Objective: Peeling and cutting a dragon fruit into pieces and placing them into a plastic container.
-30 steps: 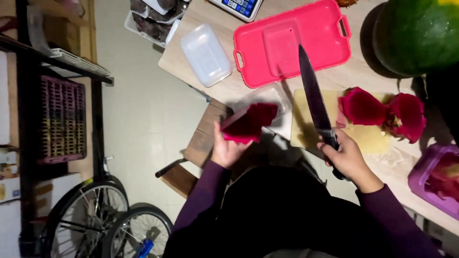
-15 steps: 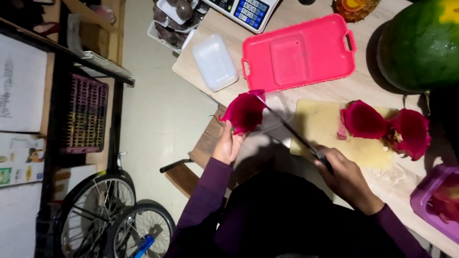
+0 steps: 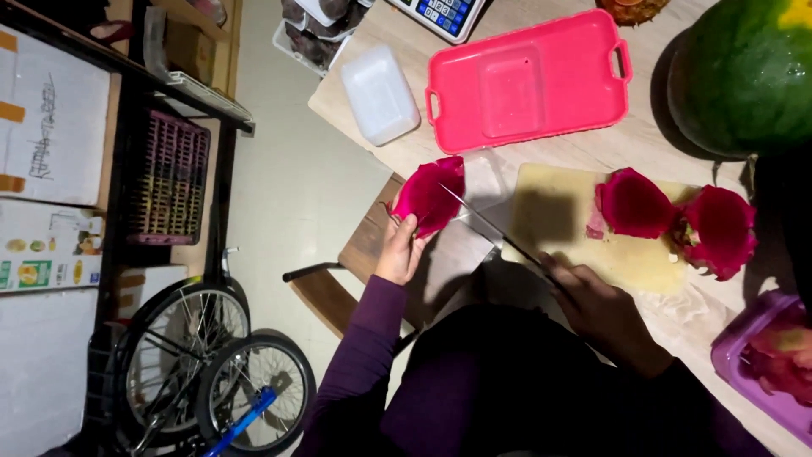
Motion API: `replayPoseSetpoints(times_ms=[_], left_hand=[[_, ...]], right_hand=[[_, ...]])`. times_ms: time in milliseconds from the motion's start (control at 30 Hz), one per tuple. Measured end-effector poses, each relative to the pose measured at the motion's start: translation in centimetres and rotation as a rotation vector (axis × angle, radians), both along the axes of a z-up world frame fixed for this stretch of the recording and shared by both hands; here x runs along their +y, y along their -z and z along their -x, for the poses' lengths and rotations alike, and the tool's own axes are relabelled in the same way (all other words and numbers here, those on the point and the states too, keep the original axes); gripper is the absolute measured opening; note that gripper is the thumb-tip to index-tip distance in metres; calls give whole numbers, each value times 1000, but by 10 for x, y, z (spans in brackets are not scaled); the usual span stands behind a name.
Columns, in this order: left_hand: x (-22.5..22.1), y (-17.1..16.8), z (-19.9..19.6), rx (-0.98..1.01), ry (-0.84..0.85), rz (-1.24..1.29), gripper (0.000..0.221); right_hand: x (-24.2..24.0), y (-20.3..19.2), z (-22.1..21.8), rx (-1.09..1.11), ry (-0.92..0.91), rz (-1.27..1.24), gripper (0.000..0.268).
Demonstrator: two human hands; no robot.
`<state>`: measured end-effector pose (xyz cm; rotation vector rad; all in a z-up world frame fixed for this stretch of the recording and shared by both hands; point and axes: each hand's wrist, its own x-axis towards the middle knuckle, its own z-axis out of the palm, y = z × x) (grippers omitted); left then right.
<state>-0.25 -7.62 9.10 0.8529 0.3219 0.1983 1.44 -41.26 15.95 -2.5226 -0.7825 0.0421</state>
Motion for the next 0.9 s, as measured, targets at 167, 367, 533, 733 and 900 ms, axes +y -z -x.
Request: replayPoseSetpoints(times_ms=[167, 367, 533, 733, 900], left_hand=[[-3, 4, 4, 16, -15, 4, 74], [-2, 17, -1, 62, -17, 42, 68], [-1, 28, -8, 145, -12, 52, 63], [17, 84, -15, 292, -2, 92, 54], [22, 68, -29, 390, -25, 105, 51]], right_hand=[[3, -12, -9, 11, -48, -39, 26], [17, -9, -20, 127, -65, 89, 33], [31, -2, -24, 259, -30, 159, 42], [35, 16, -34, 422, -71, 92, 43], [29, 49, -37, 355, -39, -159, 45]])
